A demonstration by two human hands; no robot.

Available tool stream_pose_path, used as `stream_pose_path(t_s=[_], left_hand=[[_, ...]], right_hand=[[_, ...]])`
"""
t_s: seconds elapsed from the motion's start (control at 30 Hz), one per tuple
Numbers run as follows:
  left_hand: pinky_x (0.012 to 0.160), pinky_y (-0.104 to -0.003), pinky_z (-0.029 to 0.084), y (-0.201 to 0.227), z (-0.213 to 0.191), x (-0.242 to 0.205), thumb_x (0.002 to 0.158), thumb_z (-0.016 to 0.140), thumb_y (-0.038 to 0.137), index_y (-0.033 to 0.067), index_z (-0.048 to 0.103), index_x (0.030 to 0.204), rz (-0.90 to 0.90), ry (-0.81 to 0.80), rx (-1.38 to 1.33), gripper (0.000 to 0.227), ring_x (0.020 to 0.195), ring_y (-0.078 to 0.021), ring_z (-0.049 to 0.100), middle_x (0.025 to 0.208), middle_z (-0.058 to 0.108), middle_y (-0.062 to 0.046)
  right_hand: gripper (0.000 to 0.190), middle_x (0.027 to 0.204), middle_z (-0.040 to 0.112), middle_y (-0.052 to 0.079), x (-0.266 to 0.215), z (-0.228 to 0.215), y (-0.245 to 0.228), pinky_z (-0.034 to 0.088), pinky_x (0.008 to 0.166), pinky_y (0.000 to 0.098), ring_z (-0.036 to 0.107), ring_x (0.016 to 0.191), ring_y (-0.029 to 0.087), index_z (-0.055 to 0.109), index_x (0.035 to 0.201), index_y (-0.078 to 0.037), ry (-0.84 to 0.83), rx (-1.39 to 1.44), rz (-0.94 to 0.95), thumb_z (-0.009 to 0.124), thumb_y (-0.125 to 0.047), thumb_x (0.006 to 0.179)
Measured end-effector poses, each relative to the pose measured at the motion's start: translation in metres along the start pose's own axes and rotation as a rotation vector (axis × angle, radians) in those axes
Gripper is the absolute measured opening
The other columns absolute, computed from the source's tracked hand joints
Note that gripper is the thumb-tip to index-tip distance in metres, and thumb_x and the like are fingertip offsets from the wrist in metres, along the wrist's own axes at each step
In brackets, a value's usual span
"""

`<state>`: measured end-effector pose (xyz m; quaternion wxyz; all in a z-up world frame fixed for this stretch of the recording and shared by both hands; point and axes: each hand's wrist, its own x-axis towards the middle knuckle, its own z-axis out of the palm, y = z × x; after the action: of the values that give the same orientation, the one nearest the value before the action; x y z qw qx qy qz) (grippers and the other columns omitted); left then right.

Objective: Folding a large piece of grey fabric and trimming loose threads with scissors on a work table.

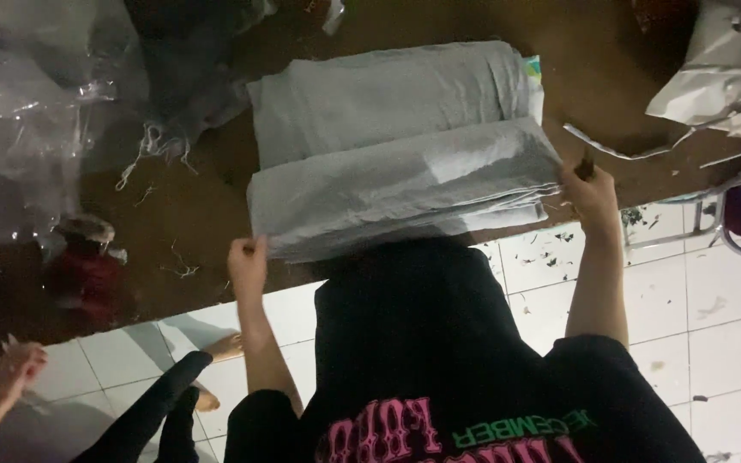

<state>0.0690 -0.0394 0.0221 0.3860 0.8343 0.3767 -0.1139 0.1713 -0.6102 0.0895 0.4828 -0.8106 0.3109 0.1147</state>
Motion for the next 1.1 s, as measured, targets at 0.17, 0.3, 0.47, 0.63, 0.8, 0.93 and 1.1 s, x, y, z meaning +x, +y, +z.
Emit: stream_pose_path(t_s=[0.17,0.3,0.47,0.63,0.8,0.93,1.1], left_hand=[[0.087,-0.047,0.051,-0.024,-0.008,0.022,0.095,0.071,0.03,0.0003,0.061,0.115,-0.074,-0.056,-0.087,0.037,0.102,-0.032,0.065,0.106,0.064,-0.022],[0.086,-0.048,0.055,-0.062,0.028,0.042,0.093,0.073,0.036,0.0105,0.05,0.128,-0.136,-0.098,0.188,0.05,0.107,-0.031,0.069,0.108,0.071,-0.011],[0.109,-0.063,0.039,0.065,0.014,0.009,0.094,0.074,0.015,-0.0018,0.038,0.15,0.255,0.173,0.349,0.069,0.136,-0.0479,0.046,0.146,0.046,-0.032],[0.12,-0.061,0.022,0.061,0.056,0.018,0.106,0.06,0.008,0.0005,0.032,0.157,0.591,0.165,0.23,0.06,0.149,-0.0485,0.025,0.162,0.027,-0.029],[0.123,-0.063,0.017,0.031,0.063,0.043,0.106,0.054,0.045,-0.0005,0.034,0.155,0.135,0.07,0.144,0.07,0.147,-0.0492,0.03,0.157,0.031,-0.032],[0.12,-0.062,0.021,0.072,0.051,0.071,0.104,0.062,0.032,0.0017,0.037,0.155,0.202,0.144,0.137,0.065,0.146,-0.0466,0.032,0.156,0.03,-0.029],[0.099,-0.052,0.051,0.15,0.063,0.134,0.106,0.059,0.042,0.0116,0.068,0.125,0.216,-0.086,-0.388,0.036,0.115,-0.0298,0.066,0.117,0.069,-0.013]], right_hand=[[0.033,0.069,0.054,0.012,0.022,-0.017,0.05,0.043,0.045,0.0309,0.057,0.06,0.019,0.061,0.09,-0.005,0.006,-0.02,0.054,0.075,-0.033,0.101],[0.027,0.074,0.055,0.022,0.05,-0.004,0.108,0.042,0.055,0.0402,0.054,0.065,0.028,0.061,0.087,0.003,-0.023,-0.193,0.023,0.069,-0.017,0.102],[0.026,0.107,0.059,0.019,0.045,0.028,0.019,0.058,0.067,0.0493,0.069,0.086,0.04,0.069,0.115,-0.004,0.343,-0.671,-0.336,0.079,-0.02,0.098],[0.037,0.122,0.05,0.013,0.05,0.081,0.021,0.062,0.067,0.0567,0.071,0.084,0.047,0.063,0.126,-0.016,0.456,-0.638,-0.641,0.079,-0.018,0.093],[0.029,0.124,0.051,0.014,0.08,0.08,0.042,0.056,0.087,0.0593,0.065,0.103,0.049,0.058,0.132,-0.017,0.22,-0.56,-0.31,0.065,-0.023,0.104],[0.025,0.125,0.05,0.001,0.121,0.077,0.028,0.061,0.078,0.0494,0.072,0.09,0.036,0.067,0.111,-0.02,0.399,-0.6,-0.432,0.079,-0.036,0.098],[0.024,0.1,0.073,0.002,0.195,0.124,0.005,0.056,0.074,0.0412,0.072,0.086,0.024,0.074,0.12,-0.028,-0.107,-0.217,-0.307,0.062,-0.022,0.1]])
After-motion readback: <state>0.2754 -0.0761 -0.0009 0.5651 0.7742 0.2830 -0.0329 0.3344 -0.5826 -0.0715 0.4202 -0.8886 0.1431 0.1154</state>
